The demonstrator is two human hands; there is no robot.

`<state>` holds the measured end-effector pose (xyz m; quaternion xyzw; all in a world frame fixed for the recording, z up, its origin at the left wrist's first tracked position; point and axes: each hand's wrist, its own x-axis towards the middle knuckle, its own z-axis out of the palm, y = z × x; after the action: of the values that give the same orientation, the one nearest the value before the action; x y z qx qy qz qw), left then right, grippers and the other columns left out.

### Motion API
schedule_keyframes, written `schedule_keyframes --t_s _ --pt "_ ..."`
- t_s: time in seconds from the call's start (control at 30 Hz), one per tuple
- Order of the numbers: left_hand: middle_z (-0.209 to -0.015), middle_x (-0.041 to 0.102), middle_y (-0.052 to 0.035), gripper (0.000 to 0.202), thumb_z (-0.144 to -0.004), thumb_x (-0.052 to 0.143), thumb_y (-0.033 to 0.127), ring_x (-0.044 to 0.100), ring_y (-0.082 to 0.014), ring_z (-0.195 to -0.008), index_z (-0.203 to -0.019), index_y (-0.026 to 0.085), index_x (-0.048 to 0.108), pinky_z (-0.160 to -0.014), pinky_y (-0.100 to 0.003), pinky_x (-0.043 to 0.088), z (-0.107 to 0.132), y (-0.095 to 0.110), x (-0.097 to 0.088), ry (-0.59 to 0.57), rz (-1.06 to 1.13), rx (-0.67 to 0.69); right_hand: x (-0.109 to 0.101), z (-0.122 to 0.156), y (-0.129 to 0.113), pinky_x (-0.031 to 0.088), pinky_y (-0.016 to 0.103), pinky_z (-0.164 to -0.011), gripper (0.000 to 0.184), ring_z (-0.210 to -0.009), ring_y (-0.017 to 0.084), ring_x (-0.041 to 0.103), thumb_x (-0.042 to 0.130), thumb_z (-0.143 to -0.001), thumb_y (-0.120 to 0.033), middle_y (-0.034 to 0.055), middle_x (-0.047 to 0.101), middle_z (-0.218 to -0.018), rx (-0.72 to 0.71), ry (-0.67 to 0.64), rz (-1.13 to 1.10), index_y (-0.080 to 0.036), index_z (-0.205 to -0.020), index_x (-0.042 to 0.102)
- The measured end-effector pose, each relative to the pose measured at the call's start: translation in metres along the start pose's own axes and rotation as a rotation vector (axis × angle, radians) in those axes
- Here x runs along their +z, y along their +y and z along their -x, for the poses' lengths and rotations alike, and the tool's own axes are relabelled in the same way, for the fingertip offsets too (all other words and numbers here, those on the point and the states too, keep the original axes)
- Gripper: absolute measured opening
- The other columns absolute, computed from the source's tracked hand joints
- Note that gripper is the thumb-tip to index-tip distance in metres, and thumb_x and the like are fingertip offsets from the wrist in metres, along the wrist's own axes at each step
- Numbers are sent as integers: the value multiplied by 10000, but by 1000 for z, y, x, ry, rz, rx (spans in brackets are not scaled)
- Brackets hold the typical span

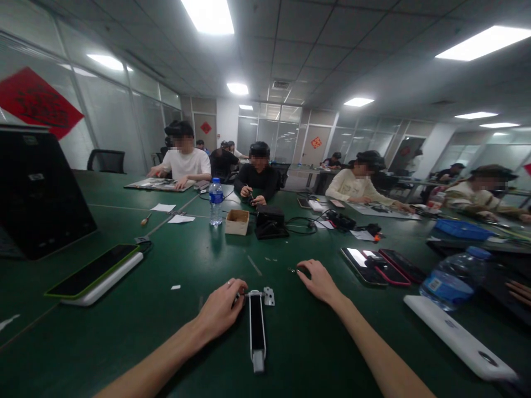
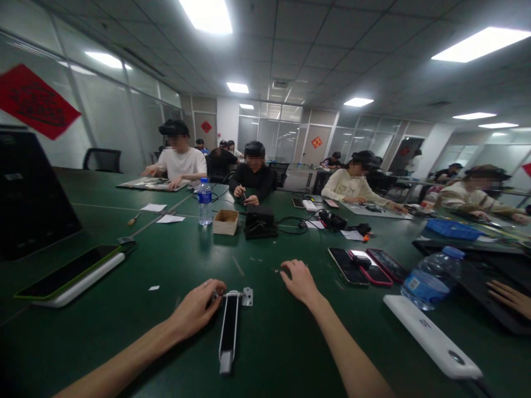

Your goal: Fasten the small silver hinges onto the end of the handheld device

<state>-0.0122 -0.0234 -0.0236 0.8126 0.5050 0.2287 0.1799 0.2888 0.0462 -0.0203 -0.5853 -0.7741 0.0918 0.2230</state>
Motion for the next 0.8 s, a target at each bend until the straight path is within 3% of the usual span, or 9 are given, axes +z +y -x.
schedule_keyframes --t_s 0.27,0.37,0.63,0.8 --pt "-1007 590 -50 189 -887 428 177 581 -187 -893 -1045 197 529 -776 -291 451 2 2 0 7 -6 3 0 0 -7 477 366 -814 220 -916 220 569 449 -900 -263 99 607 -972 10 -8 59 -168 -932 646" --pt "-1007 592 -48 188 -888 429 178 582 -185 -889 -1045 201 532 -770 -289 453 2 3 -1 12 -2 1 -1 3 -19 490 332 -768 235 -852 196 582 393 -920 -234 95 604 -938 1 15 -22 -162 -921 618" --pt "-1014 597 -46 197 -869 428 129 583 -183 -898 -1025 196 527 -787 -289 453 2 5 -1 24 -15 7 16 25 -78 481 304 -759 200 -838 179 583 376 -925 -218 75 600 -915 -281 -14 -298 -161 -955 565" --pt "-1001 595 -48 190 -865 421 119 579 -179 -898 -1008 196 520 -794 -285 452 3 6 0 30 -9 26 27 33 -90 471 295 -754 194 -844 174 574 403 -897 -171 68 599 -925 -363 -73 -297 -167 -984 576"
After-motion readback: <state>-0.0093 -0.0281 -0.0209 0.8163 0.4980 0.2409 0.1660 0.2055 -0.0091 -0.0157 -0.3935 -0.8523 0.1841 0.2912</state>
